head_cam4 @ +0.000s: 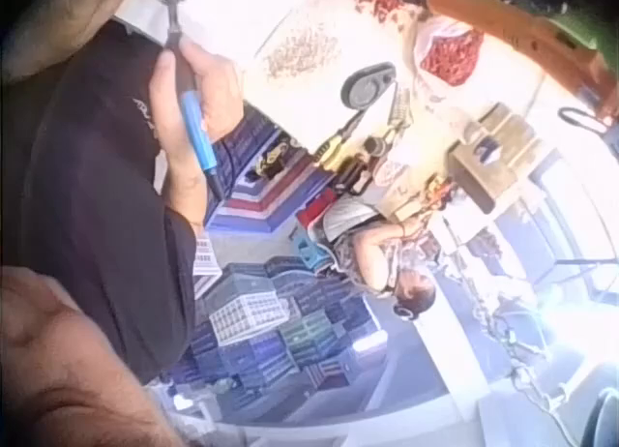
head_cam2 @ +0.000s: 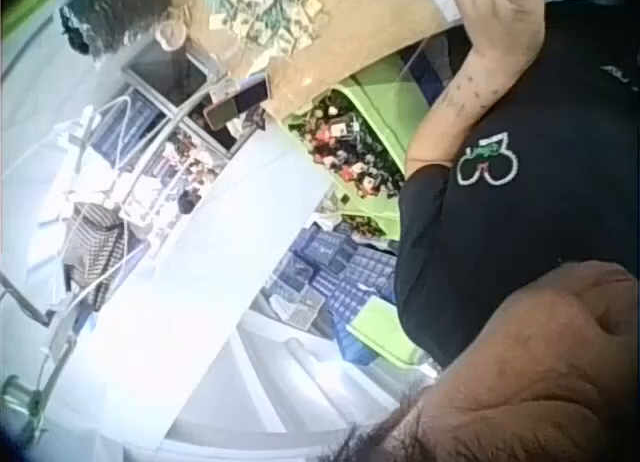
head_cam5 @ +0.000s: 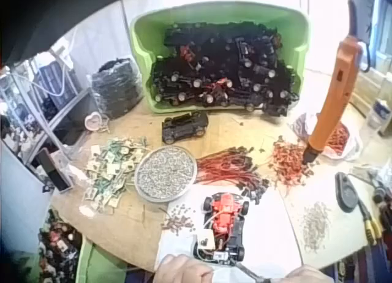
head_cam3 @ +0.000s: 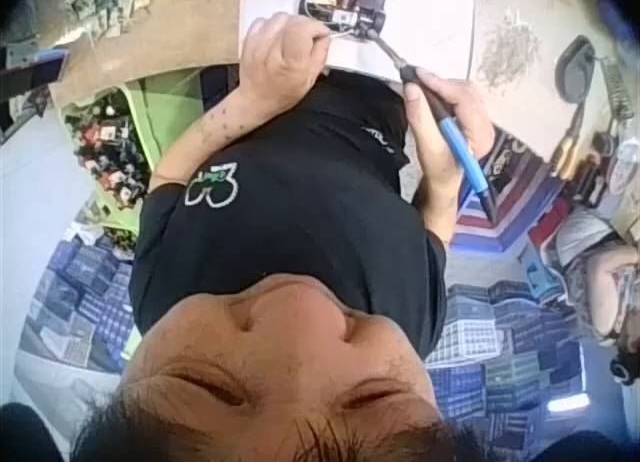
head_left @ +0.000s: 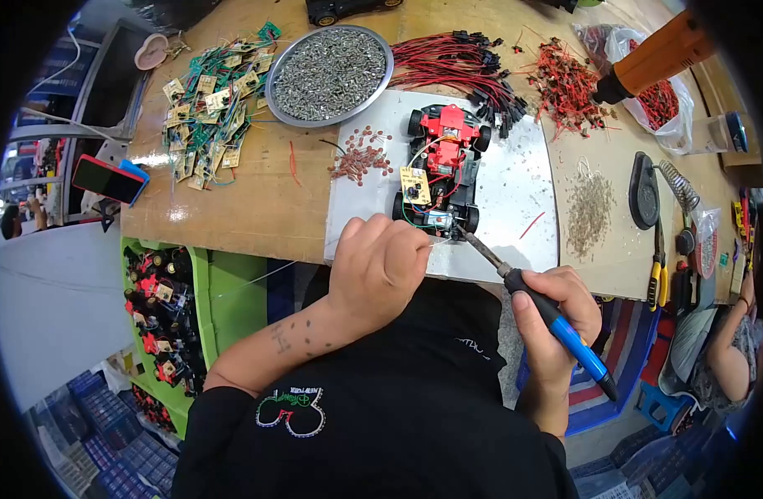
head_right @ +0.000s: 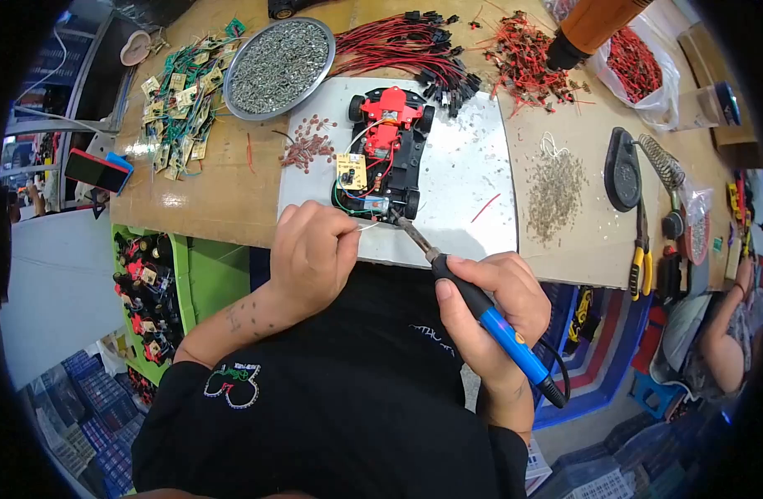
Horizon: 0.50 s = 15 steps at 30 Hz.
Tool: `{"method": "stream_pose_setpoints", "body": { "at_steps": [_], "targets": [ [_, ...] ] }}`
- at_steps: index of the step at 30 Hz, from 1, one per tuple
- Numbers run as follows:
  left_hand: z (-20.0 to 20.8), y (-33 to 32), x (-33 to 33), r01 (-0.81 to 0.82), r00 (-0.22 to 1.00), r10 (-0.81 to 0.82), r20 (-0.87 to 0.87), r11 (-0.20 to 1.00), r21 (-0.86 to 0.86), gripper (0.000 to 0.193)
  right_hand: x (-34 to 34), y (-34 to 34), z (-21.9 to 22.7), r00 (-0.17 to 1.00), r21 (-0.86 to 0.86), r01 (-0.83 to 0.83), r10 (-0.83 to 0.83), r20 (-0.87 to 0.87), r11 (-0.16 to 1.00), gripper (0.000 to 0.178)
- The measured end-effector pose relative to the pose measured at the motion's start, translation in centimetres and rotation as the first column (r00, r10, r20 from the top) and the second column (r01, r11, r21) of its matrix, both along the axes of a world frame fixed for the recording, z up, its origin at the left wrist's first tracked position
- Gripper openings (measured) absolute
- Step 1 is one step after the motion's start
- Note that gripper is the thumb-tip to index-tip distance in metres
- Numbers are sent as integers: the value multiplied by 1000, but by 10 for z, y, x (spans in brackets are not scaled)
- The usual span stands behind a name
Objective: Soldering electronic components and using an electric screwdriver to assemble a toy car chassis.
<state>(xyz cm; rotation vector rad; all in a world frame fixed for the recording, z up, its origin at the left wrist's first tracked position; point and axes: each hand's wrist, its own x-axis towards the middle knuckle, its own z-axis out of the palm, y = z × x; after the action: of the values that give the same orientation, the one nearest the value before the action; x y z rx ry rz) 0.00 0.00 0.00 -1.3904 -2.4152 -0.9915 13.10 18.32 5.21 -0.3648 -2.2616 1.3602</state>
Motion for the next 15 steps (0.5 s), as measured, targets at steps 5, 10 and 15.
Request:
{"method": "stream_pose_setpoints", "body": {
  "at_steps": [5, 10, 15],
  "targets": [
    [2, 3, -4, 28, 997, -31, -67, 998, -47, 31, -1, 0, -2, 1000, -5, 3, -4, -13, 1000, 20],
    [3, 6, -1, -54, 995, 58, -78, 997, 52, 29, 1, 1, -2, 1000, 4, 16, -16, 2, 1000, 20],
    [3, 1, -2, 45, 999, -45, -6, 999, 28, 27, 0, 1, -3, 1000, -6, 18, -18, -7, 1000, 21]
  ]
}}
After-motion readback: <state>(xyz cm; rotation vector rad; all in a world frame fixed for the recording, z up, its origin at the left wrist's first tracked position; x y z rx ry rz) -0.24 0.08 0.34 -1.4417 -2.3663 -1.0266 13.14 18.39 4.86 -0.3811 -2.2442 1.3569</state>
